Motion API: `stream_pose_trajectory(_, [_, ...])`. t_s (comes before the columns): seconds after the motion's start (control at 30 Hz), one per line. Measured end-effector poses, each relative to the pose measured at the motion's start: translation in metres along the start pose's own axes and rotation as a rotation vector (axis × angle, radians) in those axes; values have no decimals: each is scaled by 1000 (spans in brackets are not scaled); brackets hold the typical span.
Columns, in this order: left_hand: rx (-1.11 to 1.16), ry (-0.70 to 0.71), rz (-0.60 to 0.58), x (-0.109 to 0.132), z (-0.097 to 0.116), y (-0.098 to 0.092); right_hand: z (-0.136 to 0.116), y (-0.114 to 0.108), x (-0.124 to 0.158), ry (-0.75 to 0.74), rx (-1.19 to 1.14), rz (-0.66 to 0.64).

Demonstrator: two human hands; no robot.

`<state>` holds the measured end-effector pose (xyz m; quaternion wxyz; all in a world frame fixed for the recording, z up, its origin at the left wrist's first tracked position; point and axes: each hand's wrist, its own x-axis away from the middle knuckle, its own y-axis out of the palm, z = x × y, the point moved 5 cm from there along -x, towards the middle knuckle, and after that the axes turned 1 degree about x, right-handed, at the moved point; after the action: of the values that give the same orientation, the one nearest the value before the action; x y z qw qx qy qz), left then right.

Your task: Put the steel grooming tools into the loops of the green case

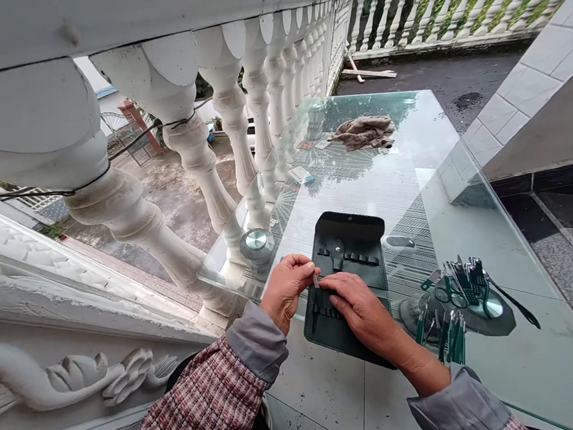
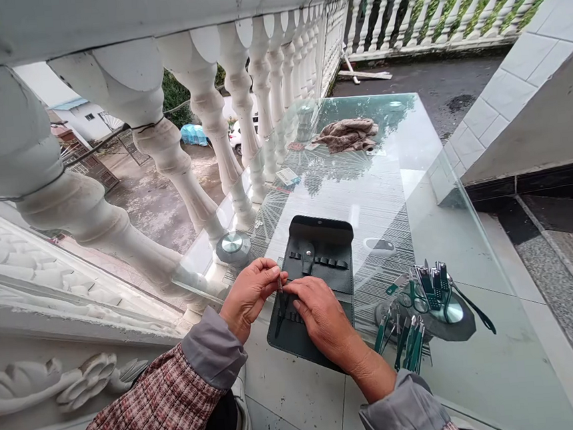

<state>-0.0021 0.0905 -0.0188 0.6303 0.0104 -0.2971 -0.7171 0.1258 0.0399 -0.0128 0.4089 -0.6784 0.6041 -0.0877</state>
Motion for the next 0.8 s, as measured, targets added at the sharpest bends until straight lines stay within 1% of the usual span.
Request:
stream_pose_trajectory(0.2, [-5, 6, 1, -1, 0, -1, 0, -2, -2, 22, -85, -28])
stream_pose_trajectory(0.27, [-14, 14, -3, -1, 0, -1, 2, -4, -2, 49, -131, -6])
stream_pose_trajectory(0.37, [-38, 37, -22, 1, 2, 2, 7, -10, 0, 193, -214, 93])
stream_pose_trajectory(0.43, [-64, 58, -45, 3, 3, 7, 8, -11, 3, 300, -300, 120])
stream_pose_trajectory(0.53, [-164, 132, -101, 8, 4, 16, 4, -10, 5, 360, -393, 104])
stream_pose_trajectory(0.63, [-288, 203, -167, 14, 5, 25, 2, -10, 7, 384, -396, 124])
stream_pose_trajectory(0.73, [-404, 243, -214, 16, 7, 28, 6, -8, 9, 408, -412, 107])
stream_pose_trajectory(0.8, [-516, 289, -205, 16, 11, 25, 9, -8, 10, 419, -435, 102])
